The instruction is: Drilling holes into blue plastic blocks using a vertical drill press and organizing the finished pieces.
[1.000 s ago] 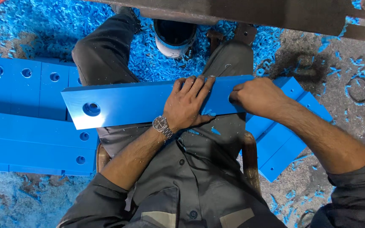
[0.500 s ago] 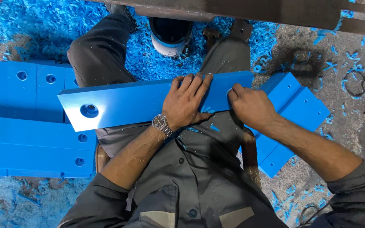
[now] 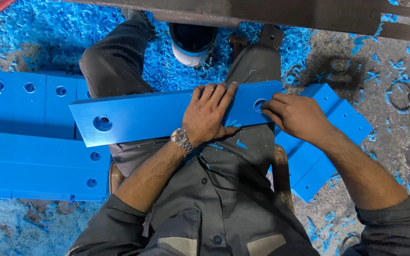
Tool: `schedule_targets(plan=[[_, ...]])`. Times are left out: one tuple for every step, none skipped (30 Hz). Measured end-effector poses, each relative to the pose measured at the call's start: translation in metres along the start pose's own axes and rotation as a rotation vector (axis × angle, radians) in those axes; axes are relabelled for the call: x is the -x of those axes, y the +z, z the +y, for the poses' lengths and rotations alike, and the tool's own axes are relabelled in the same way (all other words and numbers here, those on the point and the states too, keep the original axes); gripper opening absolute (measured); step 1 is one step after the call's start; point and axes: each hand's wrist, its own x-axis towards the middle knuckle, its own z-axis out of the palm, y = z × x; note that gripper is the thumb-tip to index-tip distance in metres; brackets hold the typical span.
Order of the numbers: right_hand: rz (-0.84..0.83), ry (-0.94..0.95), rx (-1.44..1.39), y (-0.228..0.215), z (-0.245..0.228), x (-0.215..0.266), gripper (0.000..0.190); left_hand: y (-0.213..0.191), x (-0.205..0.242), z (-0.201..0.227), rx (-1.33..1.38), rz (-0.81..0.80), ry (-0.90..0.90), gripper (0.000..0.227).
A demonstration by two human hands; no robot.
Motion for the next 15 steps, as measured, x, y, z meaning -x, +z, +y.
schedule_targets(plan=[[-0.014, -0.008, 0.044, 0.001, -0.004, -0.002, 0.022, -0.001, 0.000, 0.000, 0.000, -0.007, -0.007, 0.113], [-0.013, -0.009, 0.044, 0.004, -0.003, -0.003, 0.022, 0.000, 0.001, 0.000, -0.002, -0.007, -0.007, 0.113], [-0.012, -0.020, 0.060, 0.007, -0.001, -0.004, 0.022, 0.000, 0.000, 0.000, 0.003, -0.006, -0.009, 0.113], [-0.012, -0.030, 0.076, 0.011, 0.000, -0.005, 0.021, 0.001, 0.000, 0.000, 0.008, -0.006, -0.011, 0.113], [-0.012, -0.032, 0.077, 0.012, 0.003, -0.005, 0.021, 0.000, -0.001, 0.000, 0.007, -0.005, -0.012, 0.113], [0.000, -0.052, 0.049, 0.013, 0.005, -0.006, 0.020, -0.001, -0.001, -0.001, 0.007, -0.002, -0.008, 0.113], [0.011, -0.071, 0.019, 0.015, 0.006, -0.005, 0.018, -0.002, -0.001, -0.001, 0.008, -0.001, -0.006, 0.113], [0.009, -0.073, 0.018, 0.017, 0.007, -0.003, 0.018, -0.002, -0.001, 0.000, 0.008, -0.002, -0.009, 0.113], [0.030, -0.074, -0.001, 0.018, 0.008, -0.002, 0.018, -0.003, -0.002, 0.000, 0.011, -0.018, -0.016, 0.114], [0.051, -0.074, -0.021, 0.020, 0.009, -0.001, 0.017, -0.004, -0.003, -0.001, 0.015, -0.034, -0.024, 0.114], [0.051, -0.075, -0.021, 0.023, 0.007, 0.000, 0.017, -0.004, -0.004, -0.001, 0.014, -0.034, -0.025, 0.114], [0.085, -0.043, -0.019, 0.026, 0.005, 0.001, 0.016, -0.005, -0.004, -0.001, 0.020, -0.038, -0.029, 0.114], [0.119, -0.007, -0.015, 0.028, 0.003, 0.002, 0.015, -0.004, -0.006, -0.001, 0.028, -0.040, -0.032, 0.115], [0.118, -0.006, -0.013, 0.029, 0.005, 0.003, 0.015, -0.004, -0.008, -0.001, 0.030, -0.039, -0.030, 0.115], [0.189, 0.002, -0.002, 0.031, 0.005, 0.002, 0.015, -0.005, -0.008, -0.002, 0.027, -0.056, -0.039, 0.115]])
